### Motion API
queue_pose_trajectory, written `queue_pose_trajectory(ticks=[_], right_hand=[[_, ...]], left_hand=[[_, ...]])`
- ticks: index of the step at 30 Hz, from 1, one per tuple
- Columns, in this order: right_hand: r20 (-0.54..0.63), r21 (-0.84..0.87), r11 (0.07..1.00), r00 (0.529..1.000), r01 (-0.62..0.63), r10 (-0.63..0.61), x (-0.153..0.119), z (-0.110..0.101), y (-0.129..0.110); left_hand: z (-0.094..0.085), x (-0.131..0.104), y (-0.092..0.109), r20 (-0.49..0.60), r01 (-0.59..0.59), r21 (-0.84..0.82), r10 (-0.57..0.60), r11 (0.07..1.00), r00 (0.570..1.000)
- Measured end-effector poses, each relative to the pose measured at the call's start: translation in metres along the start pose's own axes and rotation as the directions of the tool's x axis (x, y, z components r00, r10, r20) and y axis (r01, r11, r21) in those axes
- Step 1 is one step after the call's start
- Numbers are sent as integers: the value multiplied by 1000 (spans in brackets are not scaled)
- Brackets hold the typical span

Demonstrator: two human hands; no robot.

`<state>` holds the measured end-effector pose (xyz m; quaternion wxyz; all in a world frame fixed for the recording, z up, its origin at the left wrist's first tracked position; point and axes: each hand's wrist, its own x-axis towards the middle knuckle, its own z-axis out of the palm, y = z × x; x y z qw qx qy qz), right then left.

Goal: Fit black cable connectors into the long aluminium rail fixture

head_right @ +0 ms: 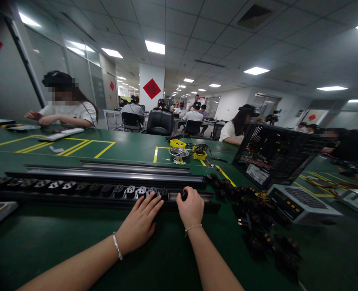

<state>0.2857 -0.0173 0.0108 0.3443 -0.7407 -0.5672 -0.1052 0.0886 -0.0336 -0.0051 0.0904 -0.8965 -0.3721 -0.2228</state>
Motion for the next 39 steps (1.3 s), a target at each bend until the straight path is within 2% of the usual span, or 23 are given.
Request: queue_pose_trajectory(ticks=[8,17,25,39], right_hand=[[-13,-33,999,1000,-14,14,1,-1,6],[-8,-86,996,1000,0,0,-2,4,6],[-20,-85,996,1000,8,-9,-1,8,7],[-6,-81,997,1000,-14,13,4,9,2]], left_hand=[[0,0,1,-24,0,29,1,1000,1000],[-5,-2,9,-5,146,34,-146,989,989],[2,-3,9,-15,166,21,-166,986,986],[3,1,0,-9,168,28,-168,985,986]])
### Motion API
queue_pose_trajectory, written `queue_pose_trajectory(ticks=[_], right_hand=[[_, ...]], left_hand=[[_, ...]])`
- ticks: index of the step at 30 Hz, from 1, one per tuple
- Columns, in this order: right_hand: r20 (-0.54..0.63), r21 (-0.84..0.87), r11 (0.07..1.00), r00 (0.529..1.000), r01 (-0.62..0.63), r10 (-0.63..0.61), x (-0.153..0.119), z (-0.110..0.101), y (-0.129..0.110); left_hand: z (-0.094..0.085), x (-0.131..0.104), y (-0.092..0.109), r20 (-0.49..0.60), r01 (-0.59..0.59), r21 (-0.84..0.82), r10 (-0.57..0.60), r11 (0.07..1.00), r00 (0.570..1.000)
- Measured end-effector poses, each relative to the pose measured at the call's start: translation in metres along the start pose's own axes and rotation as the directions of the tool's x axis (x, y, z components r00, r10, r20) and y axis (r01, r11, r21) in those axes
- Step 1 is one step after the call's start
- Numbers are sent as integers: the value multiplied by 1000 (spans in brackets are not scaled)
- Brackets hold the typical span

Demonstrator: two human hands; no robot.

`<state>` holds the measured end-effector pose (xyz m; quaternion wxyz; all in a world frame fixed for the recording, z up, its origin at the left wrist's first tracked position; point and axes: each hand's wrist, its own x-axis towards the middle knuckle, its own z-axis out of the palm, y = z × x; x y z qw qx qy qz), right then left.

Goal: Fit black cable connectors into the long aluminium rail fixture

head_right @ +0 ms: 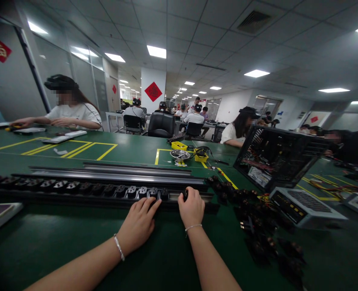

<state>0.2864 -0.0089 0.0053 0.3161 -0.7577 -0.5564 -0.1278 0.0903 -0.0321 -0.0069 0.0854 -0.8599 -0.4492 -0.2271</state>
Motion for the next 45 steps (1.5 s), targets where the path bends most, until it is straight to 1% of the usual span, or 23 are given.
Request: queue_pose_trajectory(ticks=[5,9,15,24,38,45], right_hand=[[-11,-3,1000,1000,-5,5,0,-1,2],[-44,-15,999,999,-28,27,1,-1,3],[-56,10,1000,998,14,-14,1,0,5],[21,-2,998,997,-68,68,3,-6,6],[97,4,993,988,-118,117,5,-13,6],[137,-27,987,977,-159,162,7,-16,10]], left_hand=[[-2,0,0,7,-8,-4,8,1000,1000],[-2,-1,0,13,-6,-13,7,1000,1000],[-1,-2,0,12,-5,-32,6,999,1000],[-3,0,0,39,-2,-24,3,1000,999],[-6,0,1,39,-7,11,7,1000,999],[-10,-2,5,44,30,28,-31,999,999]])
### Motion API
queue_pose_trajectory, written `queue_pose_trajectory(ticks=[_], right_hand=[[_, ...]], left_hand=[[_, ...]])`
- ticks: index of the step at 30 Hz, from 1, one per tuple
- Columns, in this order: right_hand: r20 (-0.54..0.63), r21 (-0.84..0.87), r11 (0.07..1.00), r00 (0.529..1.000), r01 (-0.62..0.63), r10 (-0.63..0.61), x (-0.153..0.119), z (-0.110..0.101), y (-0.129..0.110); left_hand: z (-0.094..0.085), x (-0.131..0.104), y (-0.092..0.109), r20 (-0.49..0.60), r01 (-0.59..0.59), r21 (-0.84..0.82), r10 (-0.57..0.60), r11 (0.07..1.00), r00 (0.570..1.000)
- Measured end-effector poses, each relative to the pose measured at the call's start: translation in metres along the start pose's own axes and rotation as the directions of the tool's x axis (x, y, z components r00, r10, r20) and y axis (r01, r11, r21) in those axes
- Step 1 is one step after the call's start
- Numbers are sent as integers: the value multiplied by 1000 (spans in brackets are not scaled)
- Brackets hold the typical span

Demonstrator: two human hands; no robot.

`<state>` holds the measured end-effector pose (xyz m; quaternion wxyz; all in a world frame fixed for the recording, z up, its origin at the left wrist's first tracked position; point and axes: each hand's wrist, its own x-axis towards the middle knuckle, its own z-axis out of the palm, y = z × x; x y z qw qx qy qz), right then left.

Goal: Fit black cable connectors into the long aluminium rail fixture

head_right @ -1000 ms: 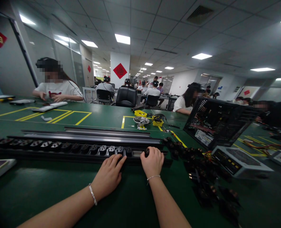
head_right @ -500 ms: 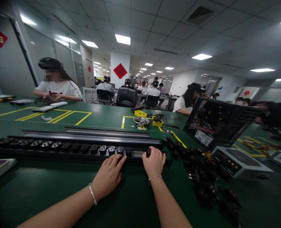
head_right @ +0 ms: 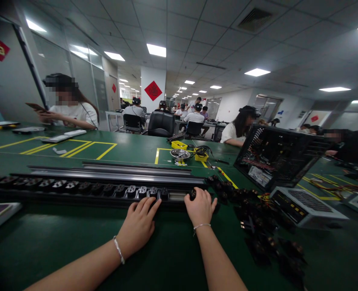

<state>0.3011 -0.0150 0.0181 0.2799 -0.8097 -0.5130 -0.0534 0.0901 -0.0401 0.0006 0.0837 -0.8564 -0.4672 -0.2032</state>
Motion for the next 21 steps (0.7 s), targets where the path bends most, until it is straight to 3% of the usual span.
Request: queue_pose_trajectory(ticks=[21], right_hand=[[48,-47,998,998,-43,46,3,-3,5]], left_hand=[[-1,-1,4,36,41,44,-42,998,998]])
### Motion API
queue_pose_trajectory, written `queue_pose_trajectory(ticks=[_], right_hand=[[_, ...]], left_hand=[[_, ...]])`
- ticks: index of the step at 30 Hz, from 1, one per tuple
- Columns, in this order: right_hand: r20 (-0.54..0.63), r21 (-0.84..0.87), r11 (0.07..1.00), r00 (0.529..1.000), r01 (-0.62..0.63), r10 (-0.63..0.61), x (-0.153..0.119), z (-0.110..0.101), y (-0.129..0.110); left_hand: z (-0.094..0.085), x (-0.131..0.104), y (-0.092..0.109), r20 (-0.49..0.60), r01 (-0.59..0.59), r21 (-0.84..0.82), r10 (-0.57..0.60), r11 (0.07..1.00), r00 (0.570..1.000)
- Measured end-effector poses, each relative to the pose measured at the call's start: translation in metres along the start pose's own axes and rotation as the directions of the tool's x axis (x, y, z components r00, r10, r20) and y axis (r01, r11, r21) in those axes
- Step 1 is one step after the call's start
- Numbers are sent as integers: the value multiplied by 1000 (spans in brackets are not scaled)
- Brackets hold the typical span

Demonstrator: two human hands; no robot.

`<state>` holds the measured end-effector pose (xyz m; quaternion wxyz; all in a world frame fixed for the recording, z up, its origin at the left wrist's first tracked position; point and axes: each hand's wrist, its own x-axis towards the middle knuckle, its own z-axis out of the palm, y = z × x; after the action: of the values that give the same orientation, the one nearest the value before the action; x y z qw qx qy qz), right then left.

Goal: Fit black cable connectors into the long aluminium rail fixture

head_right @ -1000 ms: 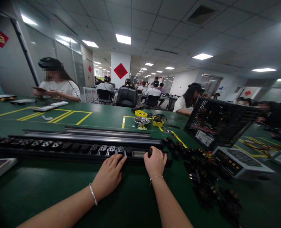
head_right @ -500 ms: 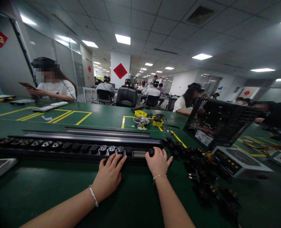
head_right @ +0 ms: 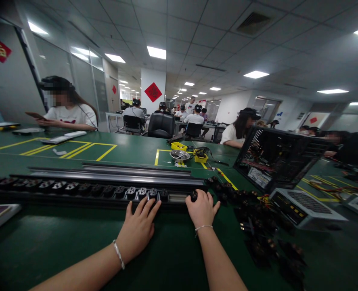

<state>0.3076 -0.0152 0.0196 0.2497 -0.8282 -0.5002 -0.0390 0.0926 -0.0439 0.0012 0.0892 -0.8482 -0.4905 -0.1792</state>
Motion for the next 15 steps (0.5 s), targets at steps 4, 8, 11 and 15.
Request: queue_pose_trajectory(ticks=[4,8,11,15], right_hand=[[11,-5,1000,1000,0,1,0,-1,1],[11,-12,1000,1000,-5,5,1,-1,1],[2,-10,1000,1000,-6,6,1,-1,1],[-19,-14,1000,1000,-3,3,1,-1,2]], left_hand=[[0,0,0,2,-8,-3,8,1000,1000],[1,0,0,-7,-9,-4,9,1000,1000],[0,0,0,-7,-8,-9,7,1000,1000],[0,1,1,1,-3,-26,3,1000,1000]])
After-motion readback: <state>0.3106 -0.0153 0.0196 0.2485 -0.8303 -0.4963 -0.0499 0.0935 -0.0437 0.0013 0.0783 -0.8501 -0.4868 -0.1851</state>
